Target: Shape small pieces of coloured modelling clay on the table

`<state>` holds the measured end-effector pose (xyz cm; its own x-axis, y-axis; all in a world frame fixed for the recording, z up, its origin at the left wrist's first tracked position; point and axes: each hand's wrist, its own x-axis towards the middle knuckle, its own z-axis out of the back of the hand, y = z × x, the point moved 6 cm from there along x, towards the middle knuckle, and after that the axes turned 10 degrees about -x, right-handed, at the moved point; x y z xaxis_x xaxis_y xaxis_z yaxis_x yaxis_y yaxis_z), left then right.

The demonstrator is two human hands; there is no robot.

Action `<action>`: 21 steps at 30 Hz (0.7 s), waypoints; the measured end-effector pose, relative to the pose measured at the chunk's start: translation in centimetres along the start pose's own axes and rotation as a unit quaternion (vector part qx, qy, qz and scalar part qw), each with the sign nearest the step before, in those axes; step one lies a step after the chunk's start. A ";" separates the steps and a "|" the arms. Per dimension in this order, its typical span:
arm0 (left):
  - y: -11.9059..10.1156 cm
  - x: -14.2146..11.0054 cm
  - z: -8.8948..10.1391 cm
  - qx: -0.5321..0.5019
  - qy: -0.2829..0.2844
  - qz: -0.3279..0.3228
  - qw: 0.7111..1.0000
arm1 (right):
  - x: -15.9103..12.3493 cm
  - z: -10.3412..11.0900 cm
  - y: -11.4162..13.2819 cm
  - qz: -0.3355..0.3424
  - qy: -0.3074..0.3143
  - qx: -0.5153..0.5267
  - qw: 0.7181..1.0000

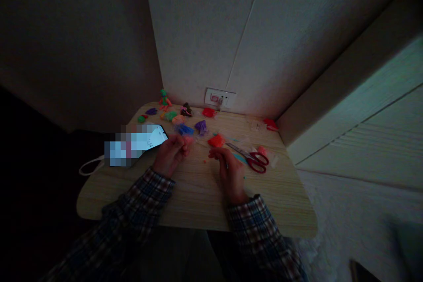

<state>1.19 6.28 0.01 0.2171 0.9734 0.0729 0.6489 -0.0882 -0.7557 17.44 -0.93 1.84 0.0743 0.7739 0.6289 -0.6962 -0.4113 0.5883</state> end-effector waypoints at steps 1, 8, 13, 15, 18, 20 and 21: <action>0.0 0.0 -0.1 0.002 0.008 -0.001 1.000 | 0.0 0.0 -0.1 -0.005 0.004 0.006 1.000; -0.4 -0.2 -0.7 0.024 0.028 -0.020 0.999 | -0.1 0.0 0.0 -0.010 0.010 -0.003 1.000; 0.1 -0.2 -1.1 0.083 0.060 -0.020 0.995 | 0.1 0.0 0.7 0.009 0.014 0.004 1.000; 0.2 -0.2 -1.3 0.113 0.076 -0.025 0.990 | 0.1 0.0 1.0 0.018 0.016 0.004 1.000; -0.7 -0.8 -2.5 0.161 0.101 -0.047 0.981 | 0.1 0.2 1.3 0.023 0.014 -0.004 1.000; -2.4 -2.4 -5.1 0.295 0.164 -0.133 0.932 | 0.1 0.4 1.4 0.025 0.011 -0.014 1.000; -3.4 -3.8 -7.1 0.386 0.203 -0.201 0.877 | 0.0 0.4 1.4 0.025 0.013 -0.019 0.999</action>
<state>3.32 1.33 6.92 0.4272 0.7238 0.5419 0.0788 0.5672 -0.8198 16.76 -1.71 2.92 0.0201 0.7656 0.6430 -0.7252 -0.4315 0.5365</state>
